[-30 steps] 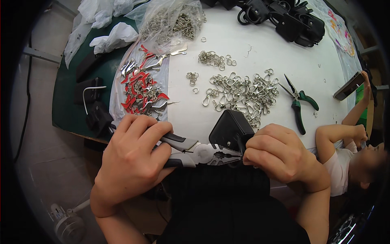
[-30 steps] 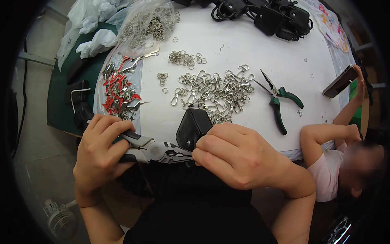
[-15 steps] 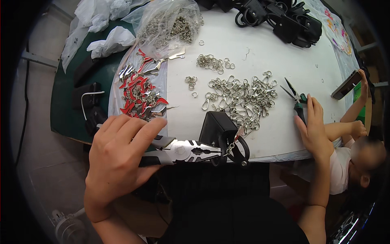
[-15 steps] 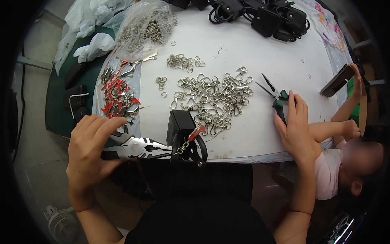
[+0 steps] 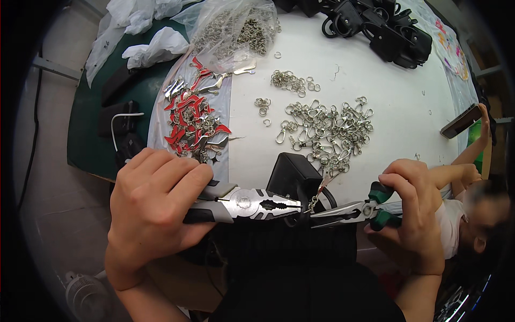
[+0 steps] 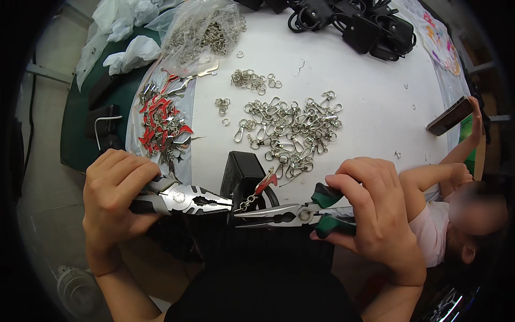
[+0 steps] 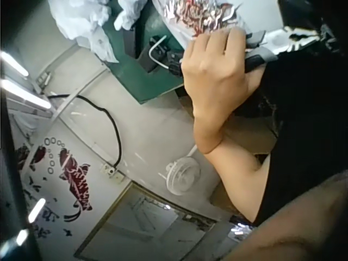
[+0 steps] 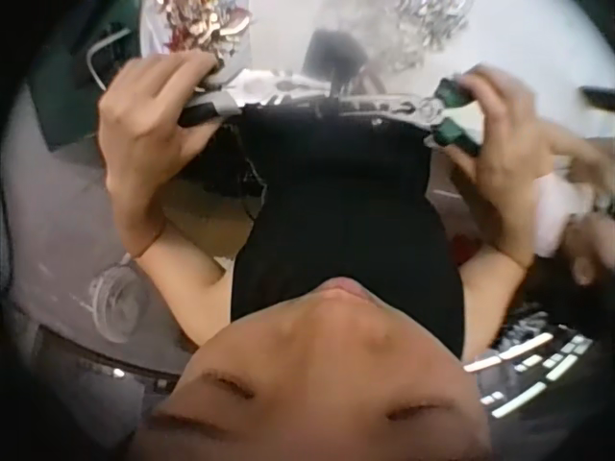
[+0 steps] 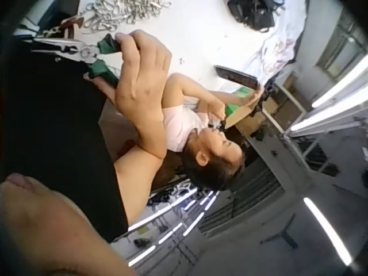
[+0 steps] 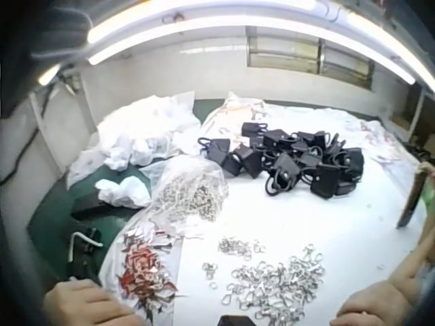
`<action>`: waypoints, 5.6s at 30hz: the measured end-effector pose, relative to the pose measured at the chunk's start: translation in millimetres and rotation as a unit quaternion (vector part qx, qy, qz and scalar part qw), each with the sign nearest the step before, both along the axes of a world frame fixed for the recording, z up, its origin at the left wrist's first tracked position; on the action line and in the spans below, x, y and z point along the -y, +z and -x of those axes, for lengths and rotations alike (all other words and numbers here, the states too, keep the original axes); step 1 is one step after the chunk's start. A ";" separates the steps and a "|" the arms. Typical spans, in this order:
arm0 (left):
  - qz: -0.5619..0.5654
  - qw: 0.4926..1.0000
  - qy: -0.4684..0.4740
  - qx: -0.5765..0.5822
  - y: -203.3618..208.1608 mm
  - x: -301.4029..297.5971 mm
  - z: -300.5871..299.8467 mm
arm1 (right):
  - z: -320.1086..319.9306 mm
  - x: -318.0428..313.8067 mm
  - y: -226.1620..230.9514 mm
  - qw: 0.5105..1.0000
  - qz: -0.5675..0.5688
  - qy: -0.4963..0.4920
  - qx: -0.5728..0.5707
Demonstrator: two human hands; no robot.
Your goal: The person attaches metal clips to black leather keychain straps by hand and using pliers.
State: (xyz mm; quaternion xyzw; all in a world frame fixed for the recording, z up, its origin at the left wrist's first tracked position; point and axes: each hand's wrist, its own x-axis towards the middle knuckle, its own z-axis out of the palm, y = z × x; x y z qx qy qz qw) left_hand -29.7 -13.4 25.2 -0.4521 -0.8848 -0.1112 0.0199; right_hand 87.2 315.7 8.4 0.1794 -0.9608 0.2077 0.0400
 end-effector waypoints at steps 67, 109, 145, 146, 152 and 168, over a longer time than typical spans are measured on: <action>-0.483 0.825 0.013 0.293 -82.5 -86.2 -43.9 | 1.9 -37.0 -60.4 0.980 0.041 -0.181 -0.074; -0.549 0.753 0.133 0.337 -69.3 -49.5 -90.0 | 41.2 56.2 -46.3 0.938 0.310 0.152 0.039; -0.073 0.963 0.045 0.257 -100.3 -85.6 54.1 | 89.5 2.8 -94.9 0.872 0.462 -0.055 0.151; -0.102 0.958 0.057 0.261 -103.0 -83.8 53.6 | 86.7 3.6 -94.9 0.861 0.477 -0.055 0.166; -0.264 0.805 0.145 0.512 -93.7 -84.7 41.4 | 79.3 11.5 -96.7 0.802 0.545 -0.074 0.234; -0.136 0.915 0.093 0.369 -64.0 -92.1 59.5 | 82.1 6.2 -90.6 0.780 0.556 -0.093 0.271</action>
